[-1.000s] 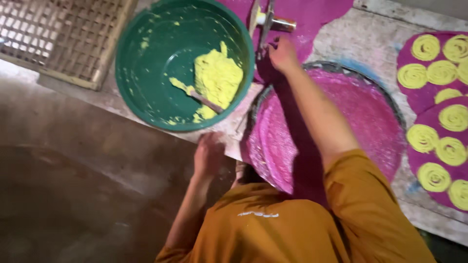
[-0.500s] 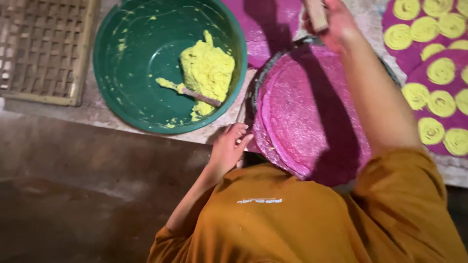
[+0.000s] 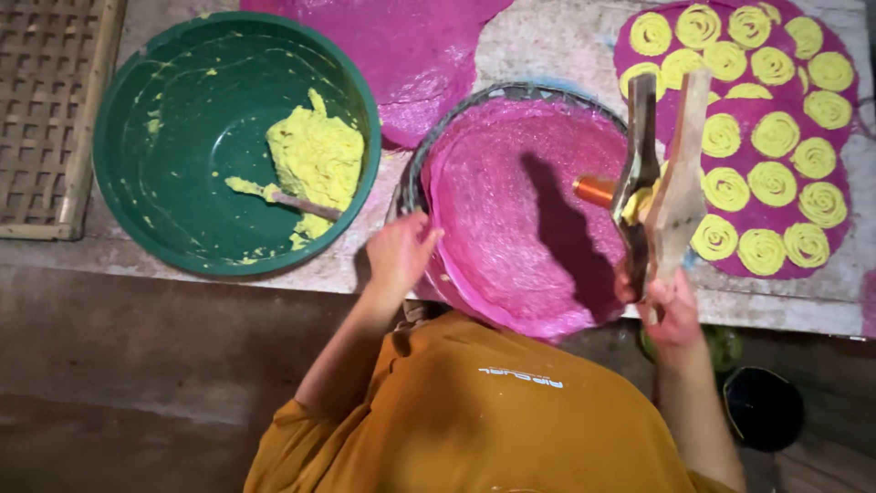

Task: The person uses a manual dough press to extrude yellow dough into spiral shapes onto a pink tray. They repeatedly scoop dough from a green bowl, load it into the press, and pipe the spirals in sequence.

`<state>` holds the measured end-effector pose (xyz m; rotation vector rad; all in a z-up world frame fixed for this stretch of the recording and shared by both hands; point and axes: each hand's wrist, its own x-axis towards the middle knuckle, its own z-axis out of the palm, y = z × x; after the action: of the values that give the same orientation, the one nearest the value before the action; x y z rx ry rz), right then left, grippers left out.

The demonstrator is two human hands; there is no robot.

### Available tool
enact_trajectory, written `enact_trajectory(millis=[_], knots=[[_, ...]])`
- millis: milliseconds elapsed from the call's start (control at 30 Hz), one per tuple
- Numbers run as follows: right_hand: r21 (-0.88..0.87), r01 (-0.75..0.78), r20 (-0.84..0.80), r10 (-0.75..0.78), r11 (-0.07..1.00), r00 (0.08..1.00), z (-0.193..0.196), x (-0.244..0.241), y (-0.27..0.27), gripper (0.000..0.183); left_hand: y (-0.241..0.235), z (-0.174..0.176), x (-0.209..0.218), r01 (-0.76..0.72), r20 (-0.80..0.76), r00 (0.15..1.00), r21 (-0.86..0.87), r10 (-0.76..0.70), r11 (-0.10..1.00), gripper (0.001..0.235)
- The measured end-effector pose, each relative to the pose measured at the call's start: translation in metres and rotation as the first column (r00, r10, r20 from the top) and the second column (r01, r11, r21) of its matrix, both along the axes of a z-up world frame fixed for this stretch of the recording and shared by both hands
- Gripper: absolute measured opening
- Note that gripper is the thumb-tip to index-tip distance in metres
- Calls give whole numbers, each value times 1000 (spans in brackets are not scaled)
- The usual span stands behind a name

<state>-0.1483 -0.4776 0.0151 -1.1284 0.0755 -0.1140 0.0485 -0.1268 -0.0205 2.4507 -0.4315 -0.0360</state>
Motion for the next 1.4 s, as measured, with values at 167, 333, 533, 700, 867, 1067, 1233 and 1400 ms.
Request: enact_trajectory(millis=[167, 333, 533, 700, 867, 1067, 1233, 1400], knots=[[96, -33, 1, 33, 995, 999, -34, -9, -6, 60, -10, 18, 29, -55, -26, 998, 85, 57, 995, 31], [113, -209, -164, 226, 971, 960, -21, 7, 39, 61, -59, 47, -21, 345, 527, 792, 33, -309, 938, 92], [-770, -208, -150, 146, 603, 978, 72, 33, 53, 39, -86, 52, -10, 425, -190, 873, -157, -450, 891, 49], [-973, -116, -35, 365, 202, 930, 107, 80, -2, 85, -83, 53, 15, 600, -468, 533, -378, -705, 705, 43], [-426, -785, -453, 645, 449, 615, 59, 104, -37, 88, -79, 53, 19, 536, -186, 636, -592, -749, 602, 65], [-18, -836, -654, 626, 548, 424, 40, 98, -45, 76, -66, 53, 35, -14, 43, 608, -998, -793, -65, 80], [-9, -807, -839, 435, 590, 328, 60, 112, -17, 71, -80, 43, 41, -435, 119, 699, -712, -705, -551, 43], [-393, -815, -794, 289, 426, 535, 71, 129, 5, 78, -82, 26, 56, -476, 59, 760, -628, -647, -616, 35]])
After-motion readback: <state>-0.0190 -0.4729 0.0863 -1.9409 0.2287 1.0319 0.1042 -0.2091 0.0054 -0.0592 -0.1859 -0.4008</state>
